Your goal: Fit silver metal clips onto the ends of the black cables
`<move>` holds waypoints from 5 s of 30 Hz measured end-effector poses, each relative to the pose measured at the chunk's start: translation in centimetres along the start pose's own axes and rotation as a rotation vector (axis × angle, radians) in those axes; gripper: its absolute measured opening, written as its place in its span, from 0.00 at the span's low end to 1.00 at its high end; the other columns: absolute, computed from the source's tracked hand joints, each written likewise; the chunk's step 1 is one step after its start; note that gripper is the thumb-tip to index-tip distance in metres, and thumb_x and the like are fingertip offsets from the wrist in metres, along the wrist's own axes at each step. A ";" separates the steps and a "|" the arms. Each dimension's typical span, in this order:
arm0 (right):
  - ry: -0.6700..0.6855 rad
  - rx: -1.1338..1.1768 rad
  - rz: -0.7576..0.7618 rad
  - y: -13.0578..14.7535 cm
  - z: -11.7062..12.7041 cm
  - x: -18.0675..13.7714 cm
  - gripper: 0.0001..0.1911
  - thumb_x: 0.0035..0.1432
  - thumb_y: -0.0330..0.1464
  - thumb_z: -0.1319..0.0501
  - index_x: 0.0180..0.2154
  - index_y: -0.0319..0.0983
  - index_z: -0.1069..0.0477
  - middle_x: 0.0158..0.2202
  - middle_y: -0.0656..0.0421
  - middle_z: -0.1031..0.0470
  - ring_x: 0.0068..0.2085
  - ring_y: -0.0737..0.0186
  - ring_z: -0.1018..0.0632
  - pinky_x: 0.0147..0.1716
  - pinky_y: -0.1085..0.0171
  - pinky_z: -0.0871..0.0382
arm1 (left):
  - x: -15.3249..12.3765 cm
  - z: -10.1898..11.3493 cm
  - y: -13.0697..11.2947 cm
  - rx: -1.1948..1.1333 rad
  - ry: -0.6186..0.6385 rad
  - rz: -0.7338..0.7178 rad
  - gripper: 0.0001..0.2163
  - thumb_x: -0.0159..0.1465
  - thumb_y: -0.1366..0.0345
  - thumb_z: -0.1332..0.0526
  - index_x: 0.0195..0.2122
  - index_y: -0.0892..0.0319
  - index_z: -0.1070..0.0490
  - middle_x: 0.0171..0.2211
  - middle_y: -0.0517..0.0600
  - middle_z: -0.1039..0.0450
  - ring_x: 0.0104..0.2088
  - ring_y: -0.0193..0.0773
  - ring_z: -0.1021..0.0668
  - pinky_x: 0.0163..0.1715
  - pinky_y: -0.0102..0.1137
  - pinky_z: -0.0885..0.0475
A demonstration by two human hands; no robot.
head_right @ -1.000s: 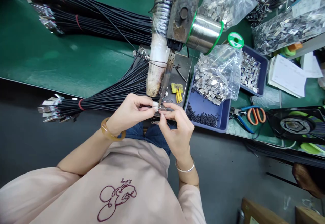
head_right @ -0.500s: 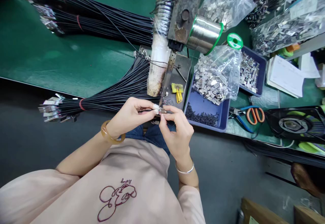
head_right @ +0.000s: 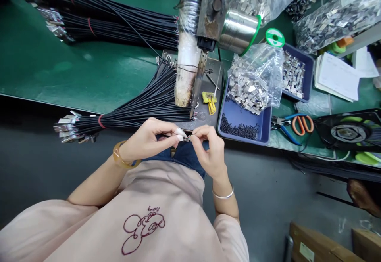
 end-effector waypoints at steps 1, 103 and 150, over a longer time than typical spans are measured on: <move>0.018 0.059 -0.065 -0.2 -0.2 0.1 0.04 0.66 0.30 0.40 0.37 0.43 0.33 0.34 0.64 0.27 0.31 0.70 0.25 0.30 0.68 0.29 | -0.1 0.0 -0.1 0.000 0.024 -0.008 0.07 0.63 0.71 0.39 0.34 0.66 0.21 0.19 0.44 0.30 0.18 0.25 0.38 0.19 0.22 0.41; -0.454 -0.179 -0.004 1.4 0.6 -0.4 0.04 0.66 0.36 0.40 0.40 0.43 0.29 0.22 0.67 0.33 0.19 0.71 0.34 0.20 0.68 0.41 | 0.5 -0.9 1.2 -0.056 -0.236 0.104 0.07 0.61 0.67 0.35 0.34 0.64 0.19 0.30 0.51 0.18 0.27 0.30 0.23 0.27 0.22 0.29; -0.351 -0.301 0.055 2.1 1.5 0.4 0.02 0.62 0.30 0.35 0.37 0.44 0.25 0.30 0.66 0.20 0.25 0.69 0.21 0.24 0.68 0.24 | 0.5 -1.8 0.9 0.093 -0.216 0.123 0.04 0.59 0.71 0.39 0.27 0.62 0.28 0.18 0.39 0.46 0.20 0.25 0.44 0.20 0.22 0.47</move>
Point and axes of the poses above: each hand's wrist, its own x-axis towards the middle knuckle, its own z-axis out of the back of the hand, y = z × x, the point moved 4 cm from there along x, towards the middle knuckle
